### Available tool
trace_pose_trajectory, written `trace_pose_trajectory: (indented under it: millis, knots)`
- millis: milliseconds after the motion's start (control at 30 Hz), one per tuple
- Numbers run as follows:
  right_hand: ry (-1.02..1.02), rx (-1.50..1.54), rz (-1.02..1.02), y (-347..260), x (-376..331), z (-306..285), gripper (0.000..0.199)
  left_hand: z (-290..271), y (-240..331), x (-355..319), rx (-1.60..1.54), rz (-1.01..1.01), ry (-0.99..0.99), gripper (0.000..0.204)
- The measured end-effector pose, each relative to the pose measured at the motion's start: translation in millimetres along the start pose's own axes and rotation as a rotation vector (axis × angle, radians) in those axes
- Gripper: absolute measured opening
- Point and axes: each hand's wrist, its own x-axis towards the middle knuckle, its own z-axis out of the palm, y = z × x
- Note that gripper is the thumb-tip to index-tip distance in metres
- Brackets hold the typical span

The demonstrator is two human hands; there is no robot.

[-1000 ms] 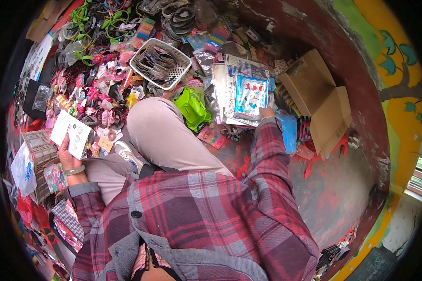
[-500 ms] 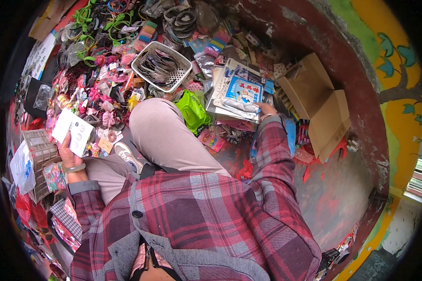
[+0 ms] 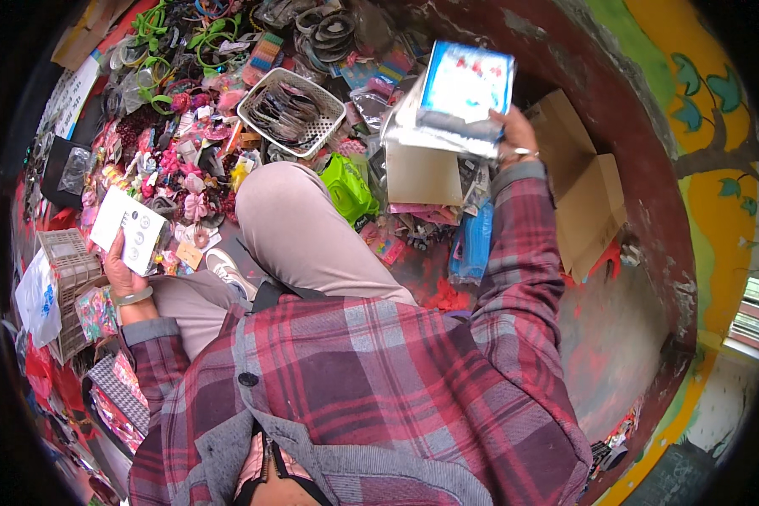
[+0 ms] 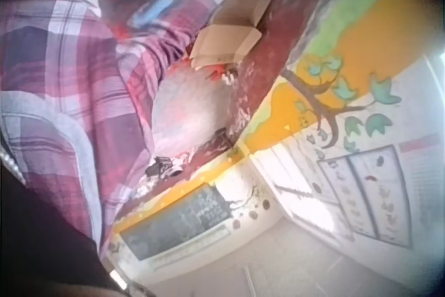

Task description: The person sits on the floor and wipes the inside and outside of a black plastic crate with a cloth. They dip the cloth into a bucket of water to clean the crate thoroughly. After cleaning, they pick up and handle various small packaged items and boxes from the surrounding floor area.

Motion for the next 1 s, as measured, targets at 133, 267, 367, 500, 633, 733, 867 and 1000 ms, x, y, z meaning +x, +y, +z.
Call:
trace_pose_trajectory:
  millis: [133,267,367,500,633,733,867,1000]
  knots:
    - [0.096,-0.100,-0.229,-63.8,-1.1,27.8,0.035,1.8,-0.1,-0.5,0.010,0.024,-0.022,0.034]
    - [-0.021,-0.012,-0.344,-82.3,-15.2,43.0,0.035,1.9,0.1,2.0,-0.002,0.001,-0.035,0.035]
    - [-0.181,-0.020,-0.281,-56.1,-10.0,26.4,0.044,-1.4,0.3,1.0,0.003,0.010,-0.046,0.036]
    - [-0.159,-0.065,-0.068,14.0,-21.0,7.3,0.052,2.5,1.2,-2.4,0.008,0.003,-0.039,0.037]
    - [0.059,-0.266,0.226,122.7,-15.0,-81.7,0.049,7.9,-4.1,1.8,-0.014,-0.032,-0.047,0.036]
    - [0.019,-1.525,0.436,153.0,-13.0,-108.8,0.036,6.3,-3.3,3.2,0.026,-0.030,-0.006,0.035]
    - [0.163,-1.235,0.389,175.0,-3.8,-117.9,0.029,10.5,0.9,-7.0,0.061,-0.011,0.035,0.034]
    - [0.183,-0.823,0.400,191.4,7.4,-171.2,0.033,15.3,-7.7,3.9,0.037,-0.051,-0.010,0.034]
